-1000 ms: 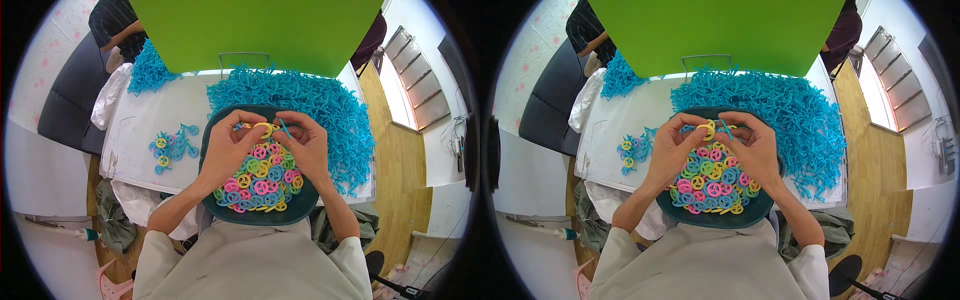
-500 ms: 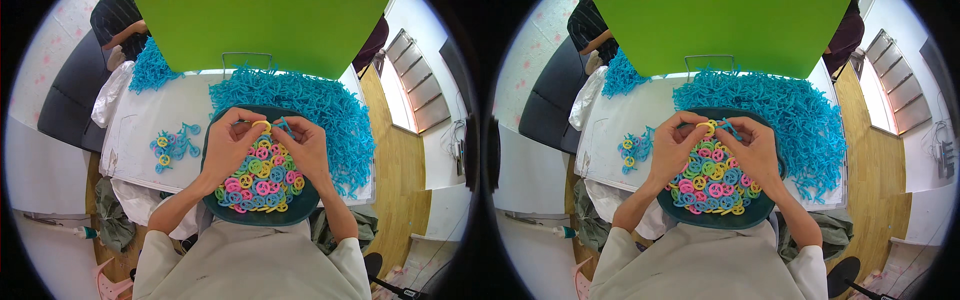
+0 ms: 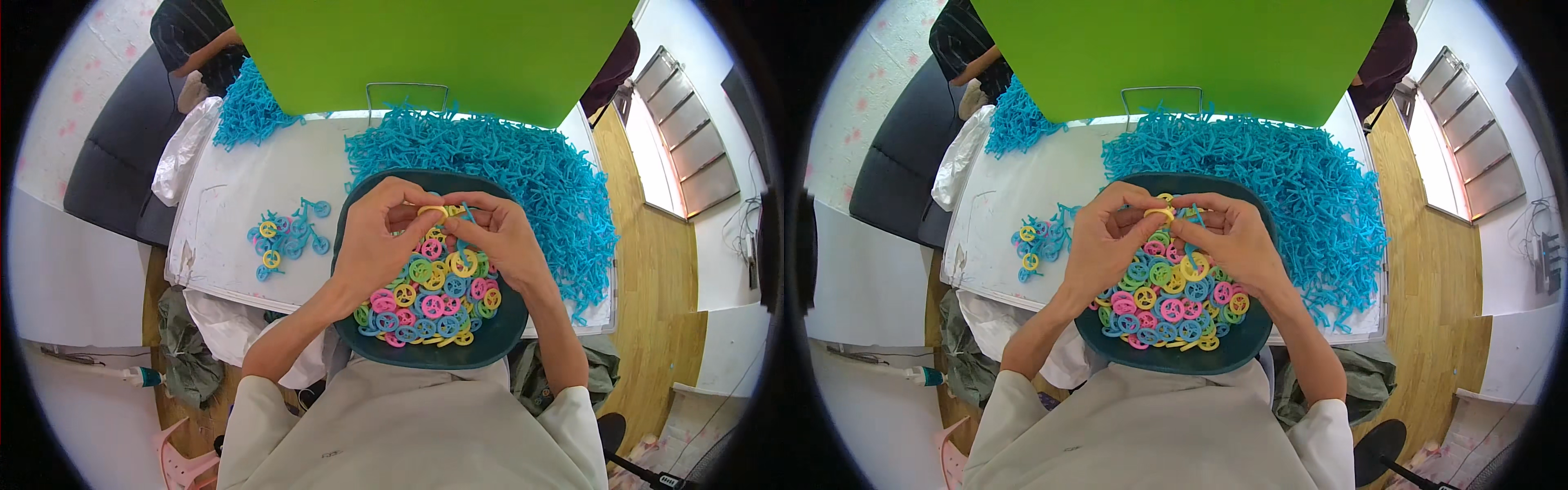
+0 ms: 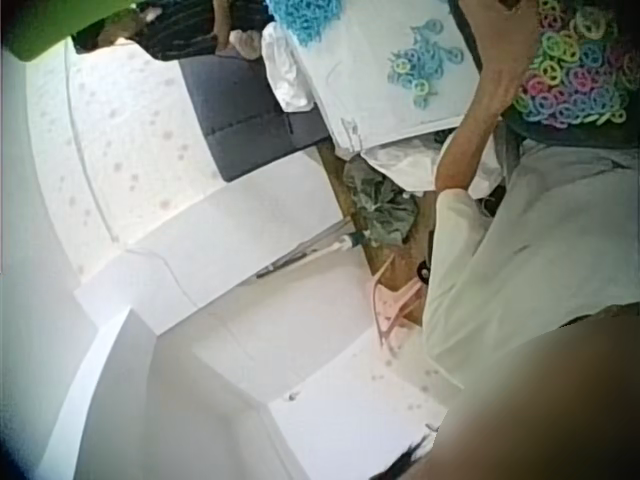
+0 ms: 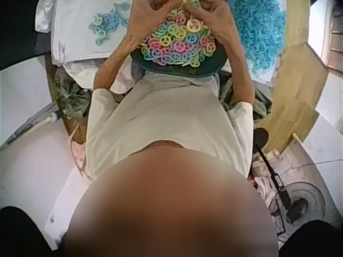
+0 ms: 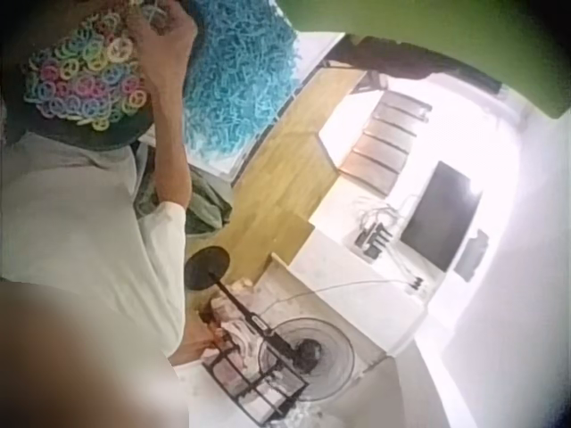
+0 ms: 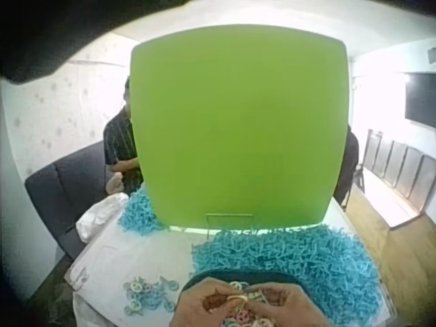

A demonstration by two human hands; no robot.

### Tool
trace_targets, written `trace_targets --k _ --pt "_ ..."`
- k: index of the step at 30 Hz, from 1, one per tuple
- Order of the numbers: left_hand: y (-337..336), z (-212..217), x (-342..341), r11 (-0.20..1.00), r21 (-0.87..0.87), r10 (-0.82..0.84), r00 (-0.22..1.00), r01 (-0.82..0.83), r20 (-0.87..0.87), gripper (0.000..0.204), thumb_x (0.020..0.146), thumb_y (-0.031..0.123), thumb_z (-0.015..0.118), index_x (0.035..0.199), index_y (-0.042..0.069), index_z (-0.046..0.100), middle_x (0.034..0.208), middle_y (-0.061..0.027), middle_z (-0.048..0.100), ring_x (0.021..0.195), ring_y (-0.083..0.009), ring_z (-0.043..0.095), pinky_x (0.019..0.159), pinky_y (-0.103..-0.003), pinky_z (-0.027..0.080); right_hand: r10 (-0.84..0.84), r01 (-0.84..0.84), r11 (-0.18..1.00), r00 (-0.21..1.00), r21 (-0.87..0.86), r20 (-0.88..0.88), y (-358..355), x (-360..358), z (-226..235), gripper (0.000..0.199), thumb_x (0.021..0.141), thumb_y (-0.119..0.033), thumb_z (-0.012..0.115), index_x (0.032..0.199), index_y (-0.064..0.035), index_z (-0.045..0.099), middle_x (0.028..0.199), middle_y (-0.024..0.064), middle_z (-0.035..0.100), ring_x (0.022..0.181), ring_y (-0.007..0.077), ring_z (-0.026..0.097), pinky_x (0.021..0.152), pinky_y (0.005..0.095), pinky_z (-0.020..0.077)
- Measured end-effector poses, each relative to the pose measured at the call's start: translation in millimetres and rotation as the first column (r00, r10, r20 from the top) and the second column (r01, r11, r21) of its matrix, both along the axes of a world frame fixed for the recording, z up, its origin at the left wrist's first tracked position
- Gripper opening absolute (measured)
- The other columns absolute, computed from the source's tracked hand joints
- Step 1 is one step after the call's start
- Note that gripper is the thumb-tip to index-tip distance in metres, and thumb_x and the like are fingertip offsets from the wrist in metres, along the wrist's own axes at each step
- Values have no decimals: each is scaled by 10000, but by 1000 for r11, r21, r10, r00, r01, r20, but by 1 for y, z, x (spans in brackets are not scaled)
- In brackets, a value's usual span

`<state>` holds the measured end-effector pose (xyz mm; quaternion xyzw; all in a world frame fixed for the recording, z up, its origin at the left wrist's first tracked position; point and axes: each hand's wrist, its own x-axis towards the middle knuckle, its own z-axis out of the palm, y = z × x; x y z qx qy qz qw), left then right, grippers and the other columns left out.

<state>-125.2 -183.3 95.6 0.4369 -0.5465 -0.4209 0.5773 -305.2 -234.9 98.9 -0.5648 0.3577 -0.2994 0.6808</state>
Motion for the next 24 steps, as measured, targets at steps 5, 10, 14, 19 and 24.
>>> trace_targets --k 5,10,14,19,24 --pt "1 10 -1 993 88 73 994 -80 79 190 893 25 619 1082 8 629 993 -58 609 880 -126 652 754 -235 537 -134 130 946 991 -298 10 11 6 1 259 832 -11 687 1082 19 626 911 75 686 817 115 668 694 202 521" --pt "3 5 -1 997 75 -4 998 9 -66 200 945 69 556 1109 -9 640 1001 -81 654 855 -117 645 753 -240 543 -239 181 863 969 -471 -67 14 7 -1 175 837 -32 691 1003 13 660 861 85 697 802 119 681 671 213 535" --pt "4 8 -4 995 96 -8 996 16 -85 232 950 62 543 1151 -1 640 982 -88 678 846 -105 636 756 -243 540 -240 199 892 969 -406 -51 15 5 0 146 857 -41 675 986 26 659 843 82 697 794 120 680 656 208 530" --pt "3 9 -10 994 98 39 999 -41 18 232 936 66 569 1144 13 658 942 -71 691 818 -71 615 712 -211 509 -268 271 911 962 -310 54 13 5 -5 132 874 -58 664 963 39 654 806 70 690 749 107 671 636 201 521" --pt "1 7 -17 991 94 93 995 -90 -29 226 920 66 594 1127 25 672 885 -51 695 757 -48 592 658 -201 487 -337 304 908 939 -288 -72 15 6 5 143 874 -72 672 969 32 648 808 73 688 737 103 668 632 194 516"
